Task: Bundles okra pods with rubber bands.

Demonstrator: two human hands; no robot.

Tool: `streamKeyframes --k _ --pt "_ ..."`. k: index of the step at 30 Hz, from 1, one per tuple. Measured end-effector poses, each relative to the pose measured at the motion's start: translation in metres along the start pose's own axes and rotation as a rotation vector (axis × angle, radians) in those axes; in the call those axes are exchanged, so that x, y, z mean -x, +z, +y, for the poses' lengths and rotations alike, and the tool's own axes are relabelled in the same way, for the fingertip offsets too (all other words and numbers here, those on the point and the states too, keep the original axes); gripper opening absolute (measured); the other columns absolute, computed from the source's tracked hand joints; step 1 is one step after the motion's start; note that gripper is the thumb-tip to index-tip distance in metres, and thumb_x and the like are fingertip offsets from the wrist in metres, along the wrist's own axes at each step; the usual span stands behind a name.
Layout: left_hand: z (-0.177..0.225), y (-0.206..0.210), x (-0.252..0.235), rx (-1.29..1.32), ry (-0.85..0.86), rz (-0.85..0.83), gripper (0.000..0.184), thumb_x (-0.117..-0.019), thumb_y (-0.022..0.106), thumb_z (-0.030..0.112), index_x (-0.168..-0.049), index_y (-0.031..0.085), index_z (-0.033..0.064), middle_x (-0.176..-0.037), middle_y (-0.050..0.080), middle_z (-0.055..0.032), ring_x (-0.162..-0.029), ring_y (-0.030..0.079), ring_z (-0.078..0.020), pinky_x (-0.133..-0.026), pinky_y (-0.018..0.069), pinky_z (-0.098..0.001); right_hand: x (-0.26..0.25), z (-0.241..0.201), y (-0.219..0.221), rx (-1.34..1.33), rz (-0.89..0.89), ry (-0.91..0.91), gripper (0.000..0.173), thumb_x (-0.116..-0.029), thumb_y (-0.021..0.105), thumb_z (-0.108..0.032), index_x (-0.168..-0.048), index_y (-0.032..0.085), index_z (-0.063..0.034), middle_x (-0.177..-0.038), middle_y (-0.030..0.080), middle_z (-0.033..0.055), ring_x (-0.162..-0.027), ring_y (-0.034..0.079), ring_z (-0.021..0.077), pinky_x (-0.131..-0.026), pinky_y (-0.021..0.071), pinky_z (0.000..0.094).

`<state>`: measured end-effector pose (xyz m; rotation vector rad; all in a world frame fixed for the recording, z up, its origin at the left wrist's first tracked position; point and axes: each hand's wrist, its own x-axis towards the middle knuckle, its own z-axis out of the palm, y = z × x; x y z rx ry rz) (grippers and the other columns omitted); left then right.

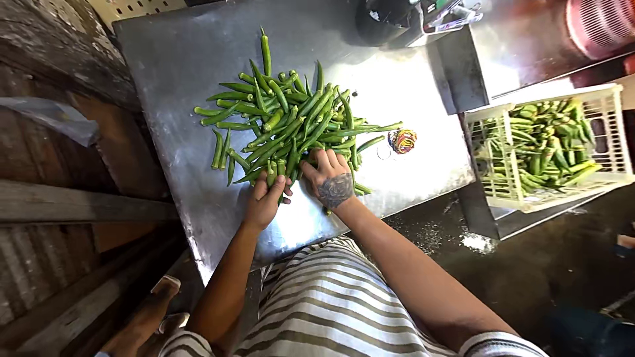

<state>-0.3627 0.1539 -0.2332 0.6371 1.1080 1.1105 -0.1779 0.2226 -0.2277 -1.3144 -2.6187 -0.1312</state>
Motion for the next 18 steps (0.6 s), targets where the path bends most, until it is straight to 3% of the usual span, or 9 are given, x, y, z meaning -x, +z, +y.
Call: streamKeyframes --k 3,5,9,11,13,15,16,18 --pt "-0.004 -0.002 0.0 -0.022 0.014 0.005 0.033 -0.1072 0.05 0.015 -0.139 0.048 0.0049 -0.101 0.068 -0.0115 -0.082 0.07 -0.0218 -0.074 0.0613 -0.0352 -0.007 0.003 0.005 0.016 -0.038 -0.023 0.022 -0.0967 0.057 -0.015 -0.11 0.075 -0.0151 -0.12 0.065 0.0166 -0.099 0.064 0.0336 -0.075 0.0506 0.0453" --pt "-0.005 0.0 0.0 -0.017 0.017 0.0 0.033 -0.1064 0.051 0.013 -0.138 0.048 0.0046 -0.099 0.067 -0.0115 -0.082 0.069 -0.0217 -0.074 0.0612 -0.0351 -0.012 0.007 0.0 -0.009 -0.044 -0.031 0.019 -0.0981 0.057 -0.016 -0.106 0.074 -0.0137 -0.12 0.066 0.0154 -0.099 0.064 0.0338 -0.075 0.051 0.0462" --pt "-0.003 0.0 0.002 -0.004 0.043 0.002 0.031 -0.1071 0.048 0.013 -0.137 0.048 0.0035 -0.099 0.068 -0.0113 -0.081 0.069 -0.0214 -0.073 0.0615 -0.0346 -0.017 0.008 -0.033 -0.189 -0.007 0.096 0.024 -0.1003 0.059 -0.032 -0.105 0.075 -0.0141 -0.11 0.068 0.0101 -0.104 0.063 0.0315 -0.082 0.0508 0.0477" --pt "-0.002 0.002 0.003 -0.017 0.074 -0.004 0.031 -0.107 0.047 0.014 -0.135 0.048 0.003 -0.101 0.067 -0.01 -0.082 0.07 -0.0205 -0.073 0.0618 -0.0342 -0.014 0.001 -0.05 -0.375 0.017 0.191 0.028 -0.0987 0.064 -0.034 -0.109 0.076 -0.0117 -0.103 0.071 0.0074 -0.1 0.065 0.0267 -0.085 0.0524 0.0462" --pt "-0.001 0.007 0.004 -0.013 0.102 -0.031 0.033 -0.1082 0.046 0.019 -0.138 0.046 0.003 -0.102 0.066 -0.0094 -0.083 0.07 -0.0207 -0.073 0.0623 -0.0351 -0.009 -0.011 -0.058 -0.602 0.005 0.316 0.028 -0.0921 0.075 -0.031 -0.108 0.073 -0.0087 -0.091 0.071 0.0021 -0.084 0.066 0.0163 -0.078 0.0566 0.0382" --pt "0.0 0.017 0.004 -0.027 0.143 -0.047 0.036 -0.1093 0.046 0.022 -0.142 0.044 0.0063 -0.106 0.067 -0.0067 -0.087 0.07 -0.0169 -0.075 0.0628 -0.033 -0.002 -0.023 -0.055 -0.806 -0.025 0.408 0.023 -0.0887 0.079 -0.023 -0.102 0.07 -0.0072 -0.081 0.068 0.0001 -0.068 0.064 0.0089 -0.063 0.058 0.0288" --pt "0.0 0.022 0.003 -0.052 0.157 -0.042 0.037 -0.1096 0.045 0.022 -0.143 0.043 0.0076 -0.11 0.067 -0.005 -0.09 0.07 -0.0138 -0.077 0.0625 -0.0308 0.002 -0.027 -0.051 -0.877 -0.027 0.424 0.018 -0.0896 0.077 -0.019 -0.101 0.07 -0.0065 -0.08 0.068 0.0007 -0.066 0.064 0.0078 -0.061 0.0576 0.0269" --pt "-0.003 0.026 0.0 -0.087 0.157 -0.017 0.035 -0.1093 0.048 0.021 -0.141 0.046 0.0049 -0.11 0.066 -0.0059 -0.091 0.069 -0.0132 -0.077 0.0618 -0.0304 0.011 -0.028 -0.048 -1.003 -0.064 0.413 0.011 -0.094 0.069 -0.01 -0.102 0.075 -0.0065 -0.094 0.072 0.0027 -0.079 0.069 0.0087 -0.072 0.0618 0.0275"
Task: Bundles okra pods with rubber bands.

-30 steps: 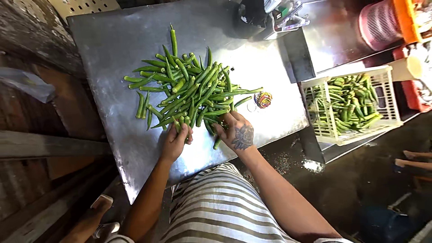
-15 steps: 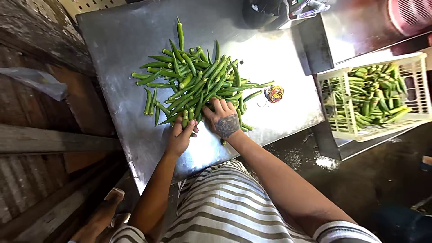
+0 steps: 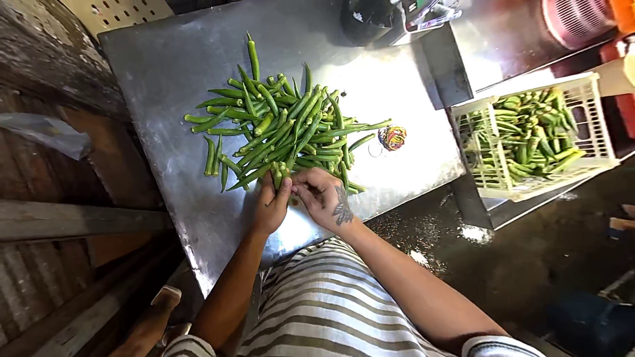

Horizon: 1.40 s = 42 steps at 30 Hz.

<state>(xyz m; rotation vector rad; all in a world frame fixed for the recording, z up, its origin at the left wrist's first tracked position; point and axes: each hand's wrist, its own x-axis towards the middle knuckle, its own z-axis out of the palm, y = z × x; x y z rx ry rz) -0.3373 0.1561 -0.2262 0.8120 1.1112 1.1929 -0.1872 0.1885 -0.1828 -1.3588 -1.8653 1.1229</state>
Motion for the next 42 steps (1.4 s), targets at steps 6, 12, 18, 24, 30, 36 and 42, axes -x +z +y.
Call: streamKeyframes --k 6,12,18,24,30,36,42 --pt "0.002 0.006 0.001 -0.007 -0.101 -0.158 0.031 -0.1034 0.058 0.019 -0.126 0.049 0.0 -0.075 0.066 -0.0076 -0.063 0.068 -0.019 -0.064 0.0621 -0.0339 -0.004 -0.008 -0.056 -0.095 0.012 -0.007 0.02 -0.0995 0.061 -0.018 -0.112 0.072 -0.0067 -0.111 0.069 0.0047 -0.092 0.067 0.0123 -0.079 0.0593 0.0311" --pt "0.006 0.03 0.004 -0.267 -0.079 -0.347 0.032 -0.0996 0.063 0.028 -0.119 0.055 0.0036 -0.069 0.063 0.0011 -0.059 0.064 -0.0094 -0.058 0.0573 -0.0258 -0.016 -0.04 -0.092 0.263 -0.124 -0.333 0.032 -0.1007 0.058 -0.029 -0.122 0.072 -0.009 -0.124 0.068 0.005 -0.122 0.06 0.0186 -0.105 0.0514 0.0404" --pt "0.011 0.05 0.005 -0.296 -0.105 -0.393 0.032 -0.0984 0.066 0.024 -0.122 0.055 0.0045 -0.076 0.064 0.0003 -0.061 0.063 -0.0092 -0.058 0.0566 -0.0257 0.006 -0.001 -0.083 0.235 -0.102 -0.359 0.018 -0.0966 0.063 -0.017 -0.091 0.079 -0.0124 -0.093 0.071 0.0004 -0.095 0.064 0.0152 -0.087 0.0531 0.0332" --pt "0.006 0.062 0.014 0.069 -0.197 -0.478 0.021 -0.1021 0.059 0.011 -0.12 0.052 0.0024 -0.079 0.063 -0.004 -0.06 0.063 -0.0137 -0.056 0.0577 -0.0291 0.022 0.011 -0.094 0.148 -0.048 -0.322 0.008 -0.0928 0.07 -0.013 -0.09 0.077 -0.0105 -0.084 0.068 -0.0007 -0.088 0.064 0.0123 -0.082 0.0534 0.0304" --pt "0.001 0.07 0.01 0.275 -0.319 -0.567 0.021 -0.1025 0.056 0.009 -0.123 0.052 0.0026 -0.09 0.068 -0.0092 -0.064 0.066 -0.0174 -0.059 0.0607 -0.033 0.032 0.019 -0.105 0.009 -0.019 -0.263 0.009 -0.0889 0.077 -0.013 -0.094 0.074 -0.0065 -0.088 0.069 0.0009 -0.084 0.065 0.0086 -0.078 0.0567 0.0255" --pt "0.006 0.077 0.007 0.231 -0.354 -0.423 0.028 -0.0976 0.063 0.008 -0.12 0.048 0.0006 -0.081 0.063 -0.0086 -0.061 0.065 -0.0198 -0.061 0.0622 -0.037 0.035 0.062 -0.165 0.092 0.303 0.029 0.017 -0.0976 0.068 -0.019 -0.107 0.071 -0.0051 -0.096 0.069 0.0061 -0.074 0.064 0.0115 -0.067 0.0571 0.0309" --pt "0.005 0.084 0.002 0.185 -0.346 -0.354 0.026 -0.0967 0.065 0.005 -0.117 0.048 0.0023 -0.077 0.059 -0.007 -0.059 0.061 -0.0164 -0.06 0.059 -0.0326 0.016 0.14 -0.174 0.408 0.331 0.394 0.027 -0.0955 0.07 -0.024 -0.116 0.072 -0.0064 -0.108 0.067 0.0194 -0.098 0.066 0.0349 -0.085 0.0546 0.0535"
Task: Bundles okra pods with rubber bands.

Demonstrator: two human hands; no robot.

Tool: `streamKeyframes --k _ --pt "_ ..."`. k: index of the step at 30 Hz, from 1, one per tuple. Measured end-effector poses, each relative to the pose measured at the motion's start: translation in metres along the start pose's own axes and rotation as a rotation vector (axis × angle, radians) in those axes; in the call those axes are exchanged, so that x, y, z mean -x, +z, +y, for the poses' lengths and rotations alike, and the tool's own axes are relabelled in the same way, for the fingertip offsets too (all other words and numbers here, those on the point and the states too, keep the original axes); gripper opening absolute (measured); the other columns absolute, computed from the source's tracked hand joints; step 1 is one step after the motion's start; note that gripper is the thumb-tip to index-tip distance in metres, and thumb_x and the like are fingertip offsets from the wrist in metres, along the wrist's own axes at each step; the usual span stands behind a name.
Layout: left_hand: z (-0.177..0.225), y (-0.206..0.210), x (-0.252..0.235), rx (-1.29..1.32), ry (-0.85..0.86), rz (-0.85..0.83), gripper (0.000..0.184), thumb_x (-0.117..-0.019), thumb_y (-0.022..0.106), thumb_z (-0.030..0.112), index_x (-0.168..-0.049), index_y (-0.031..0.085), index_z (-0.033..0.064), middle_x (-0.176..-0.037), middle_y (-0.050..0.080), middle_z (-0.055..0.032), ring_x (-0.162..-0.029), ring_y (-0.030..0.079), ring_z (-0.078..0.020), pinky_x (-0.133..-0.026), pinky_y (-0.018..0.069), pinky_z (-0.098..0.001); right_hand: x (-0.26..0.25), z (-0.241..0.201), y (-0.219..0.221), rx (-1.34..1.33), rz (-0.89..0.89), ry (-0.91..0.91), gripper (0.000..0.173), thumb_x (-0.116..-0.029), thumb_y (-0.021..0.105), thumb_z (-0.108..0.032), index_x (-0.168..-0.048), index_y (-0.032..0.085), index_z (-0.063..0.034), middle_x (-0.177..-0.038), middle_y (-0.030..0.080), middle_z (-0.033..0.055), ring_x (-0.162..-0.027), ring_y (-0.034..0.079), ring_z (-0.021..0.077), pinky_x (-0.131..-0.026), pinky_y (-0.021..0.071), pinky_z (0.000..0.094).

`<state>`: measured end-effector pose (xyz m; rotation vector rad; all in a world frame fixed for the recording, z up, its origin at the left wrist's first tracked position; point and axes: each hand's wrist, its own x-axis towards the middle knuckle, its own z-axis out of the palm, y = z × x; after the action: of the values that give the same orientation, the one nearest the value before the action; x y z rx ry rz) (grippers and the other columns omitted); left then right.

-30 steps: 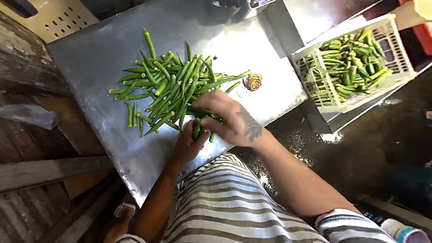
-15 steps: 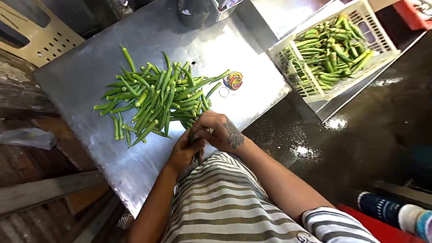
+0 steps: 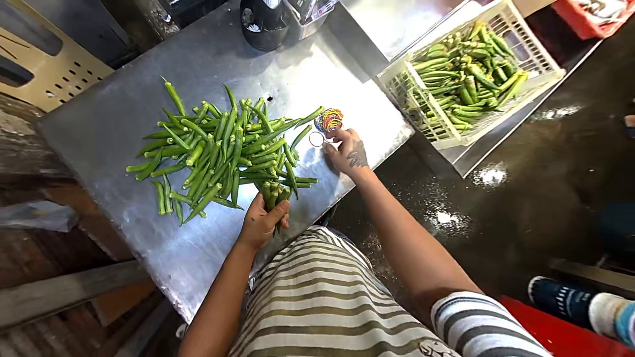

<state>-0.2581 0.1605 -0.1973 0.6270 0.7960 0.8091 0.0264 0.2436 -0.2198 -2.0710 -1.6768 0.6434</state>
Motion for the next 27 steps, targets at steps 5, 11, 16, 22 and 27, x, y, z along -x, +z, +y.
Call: streamKeyframes --k 5,11,16,22,27 --pt "0.002 0.002 -0.005 0.003 0.046 -0.013 0.026 -0.0974 0.065 0.006 -0.118 0.05 0.002 -0.077 0.06 -0.0075 -0.062 0.062 -0.0177 -0.064 0.0594 -0.0345 0.018 0.001 0.051 0.255 0.076 -0.208 0.018 -0.0996 0.061 -0.019 -0.111 0.072 -0.0096 -0.109 0.064 0.0184 -0.104 0.063 0.0394 -0.08 0.0534 0.0565" --pt "-0.001 -0.003 0.002 -0.125 0.13 -0.074 0.031 -0.0966 0.066 0.018 -0.124 0.055 0.0069 -0.075 0.062 -0.0049 -0.06 0.062 -0.0185 -0.059 0.0583 -0.0373 0.005 -0.004 0.065 0.375 0.217 -0.173 0.021 -0.0916 0.064 -0.012 -0.108 0.076 -0.0076 -0.117 0.07 0.0171 -0.11 0.066 0.036 -0.087 0.0546 0.056" --pt "0.0 -0.002 -0.004 -0.049 0.103 -0.146 0.019 -0.1013 0.062 0.028 -0.118 0.059 0.02 -0.079 0.065 0.001 -0.064 0.065 -0.0151 -0.062 0.0607 -0.0351 -0.021 0.011 0.052 0.391 0.157 -0.257 0.025 -0.0972 0.054 -0.012 -0.109 0.076 -0.0102 -0.12 0.072 0.0089 -0.115 0.066 0.0287 -0.092 0.0538 0.0494" --pt "-0.003 0.0 -0.012 0.129 0.109 -0.289 0.022 -0.1036 0.06 0.031 -0.119 0.061 0.0161 -0.082 0.065 -0.0018 -0.064 0.064 -0.0148 -0.061 0.0593 -0.0339 -0.032 0.005 0.043 0.488 0.031 -0.258 0.029 -0.0993 0.049 -0.012 -0.117 0.071 -0.0041 -0.128 0.067 0.015 -0.121 0.062 0.032 -0.096 0.052 0.0466" --pt "0.001 -0.001 -0.01 0.081 0.236 -0.265 0.021 -0.0993 0.061 0.017 -0.119 0.055 0.0185 -0.081 0.065 0.0001 -0.066 0.064 -0.014 -0.063 0.0583 -0.0338 0.004 -0.024 0.019 0.057 -0.073 -0.03 0.031 -0.1027 0.045 -0.021 -0.119 0.064 -0.0032 -0.124 0.065 0.0164 -0.124 0.058 0.0327 -0.104 0.0468 0.0511"
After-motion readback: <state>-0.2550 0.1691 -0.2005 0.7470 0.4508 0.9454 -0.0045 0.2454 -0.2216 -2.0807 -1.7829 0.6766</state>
